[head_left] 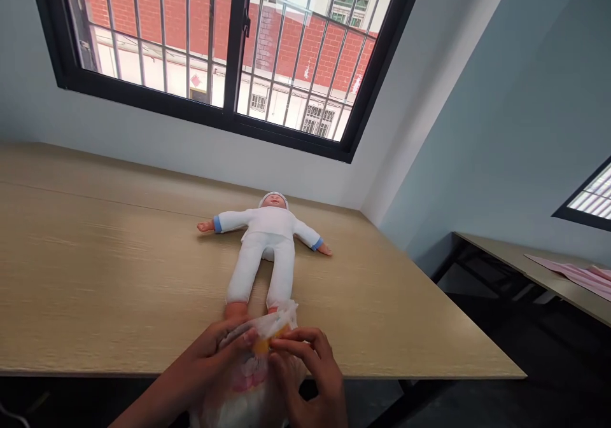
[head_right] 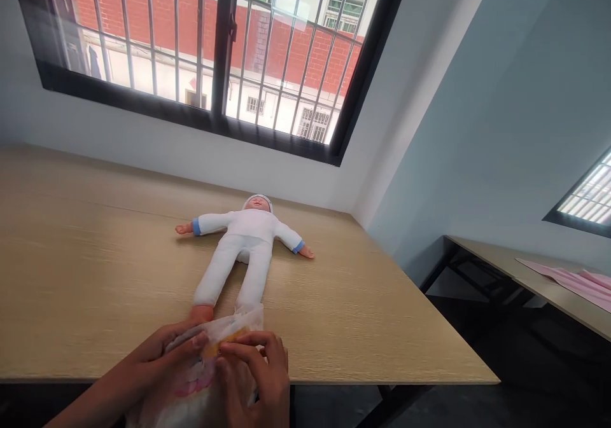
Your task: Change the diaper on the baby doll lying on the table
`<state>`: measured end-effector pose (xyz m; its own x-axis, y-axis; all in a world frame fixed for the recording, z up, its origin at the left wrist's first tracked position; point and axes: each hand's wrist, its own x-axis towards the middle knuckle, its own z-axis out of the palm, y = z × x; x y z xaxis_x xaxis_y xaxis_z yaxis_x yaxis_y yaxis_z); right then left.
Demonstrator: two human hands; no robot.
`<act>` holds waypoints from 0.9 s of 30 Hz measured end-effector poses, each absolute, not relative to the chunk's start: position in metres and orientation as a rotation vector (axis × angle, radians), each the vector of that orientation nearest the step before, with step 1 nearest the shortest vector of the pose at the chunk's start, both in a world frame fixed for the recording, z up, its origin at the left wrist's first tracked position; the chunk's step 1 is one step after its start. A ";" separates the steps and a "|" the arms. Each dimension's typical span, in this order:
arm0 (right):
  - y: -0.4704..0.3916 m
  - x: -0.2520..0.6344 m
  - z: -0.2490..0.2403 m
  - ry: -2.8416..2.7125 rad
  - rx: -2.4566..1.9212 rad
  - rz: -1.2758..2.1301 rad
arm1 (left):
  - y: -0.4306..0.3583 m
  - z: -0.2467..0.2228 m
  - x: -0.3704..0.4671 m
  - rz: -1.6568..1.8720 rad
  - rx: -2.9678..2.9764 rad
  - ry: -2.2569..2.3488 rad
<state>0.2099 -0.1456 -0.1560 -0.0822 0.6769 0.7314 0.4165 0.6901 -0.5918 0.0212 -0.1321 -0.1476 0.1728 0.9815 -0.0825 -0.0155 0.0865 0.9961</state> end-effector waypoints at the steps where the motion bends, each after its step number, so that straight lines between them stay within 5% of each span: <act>1: -0.147 0.208 -0.156 -1.687 -0.910 0.279 | -0.133 -0.146 0.022 1.053 1.196 1.138; 21: -0.138 0.227 -0.136 -2.343 -0.779 0.420 | -0.152 -0.118 0.027 0.663 1.611 0.984; 27: -0.137 0.241 -0.166 -2.232 -0.819 0.350 | -0.151 -0.126 0.020 0.940 1.504 1.132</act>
